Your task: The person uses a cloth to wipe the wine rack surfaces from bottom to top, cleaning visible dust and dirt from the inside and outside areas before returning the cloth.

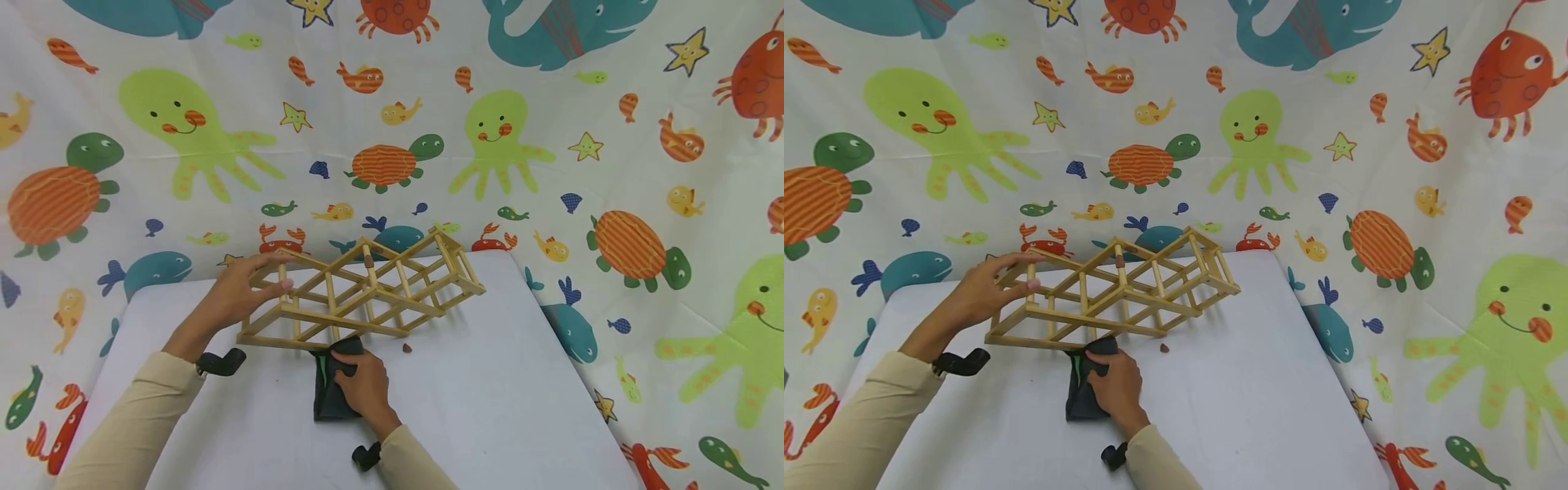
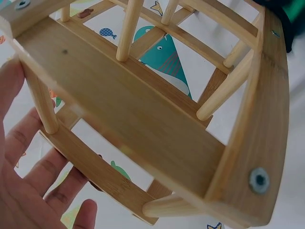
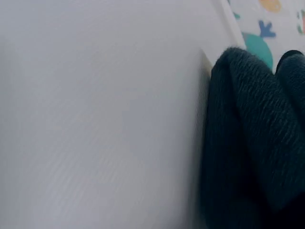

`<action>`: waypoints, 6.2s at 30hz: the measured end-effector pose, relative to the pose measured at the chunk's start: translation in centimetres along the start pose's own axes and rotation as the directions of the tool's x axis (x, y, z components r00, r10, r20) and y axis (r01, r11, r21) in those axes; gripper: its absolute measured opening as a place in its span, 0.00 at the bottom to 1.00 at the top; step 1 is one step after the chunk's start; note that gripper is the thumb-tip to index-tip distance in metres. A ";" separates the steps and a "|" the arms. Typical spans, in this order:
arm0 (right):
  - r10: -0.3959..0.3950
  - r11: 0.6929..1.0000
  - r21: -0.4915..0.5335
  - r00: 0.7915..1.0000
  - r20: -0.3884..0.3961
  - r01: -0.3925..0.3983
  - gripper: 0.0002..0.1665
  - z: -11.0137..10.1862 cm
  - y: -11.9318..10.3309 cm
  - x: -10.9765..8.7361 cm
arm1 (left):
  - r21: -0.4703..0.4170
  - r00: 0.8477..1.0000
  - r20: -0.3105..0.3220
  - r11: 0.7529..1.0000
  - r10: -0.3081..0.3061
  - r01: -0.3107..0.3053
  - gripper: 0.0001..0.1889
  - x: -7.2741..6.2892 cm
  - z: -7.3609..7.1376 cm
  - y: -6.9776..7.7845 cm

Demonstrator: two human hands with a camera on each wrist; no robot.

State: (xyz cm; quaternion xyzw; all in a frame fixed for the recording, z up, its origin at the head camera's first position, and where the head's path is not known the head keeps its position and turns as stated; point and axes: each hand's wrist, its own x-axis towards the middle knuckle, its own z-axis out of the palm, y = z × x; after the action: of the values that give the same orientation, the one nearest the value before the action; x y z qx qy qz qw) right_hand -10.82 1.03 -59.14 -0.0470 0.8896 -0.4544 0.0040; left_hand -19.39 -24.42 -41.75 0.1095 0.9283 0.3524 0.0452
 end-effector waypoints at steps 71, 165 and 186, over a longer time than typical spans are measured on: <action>-0.103 0.971 0.155 0.901 -0.422 0.184 0.26 -4.9 2.5 0.2 | 0.005 1.000 -0.020 1.000 -0.012 0.012 0.33 -0.3 0.4 0.7; -0.052 0.963 0.223 0.920 -0.389 0.149 0.23 -6.3 4.7 -0.1 | 0.057 0.995 0.010 0.993 0.100 -0.100 0.34 0.2 0.6 1.9; -0.004 0.987 0.149 0.945 -0.328 0.056 0.23 -8.1 6.2 0.9 | 0.060 0.997 -0.020 0.996 0.069 -0.068 0.31 0.2 1.0 1.5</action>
State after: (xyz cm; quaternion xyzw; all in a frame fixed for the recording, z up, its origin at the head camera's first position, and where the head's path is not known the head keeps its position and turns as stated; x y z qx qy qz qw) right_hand -12.62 11.15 -59.36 0.0156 0.8388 -0.5241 -0.1465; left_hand -19.18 -22.63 -41.52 0.1388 0.9345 0.3272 0.0198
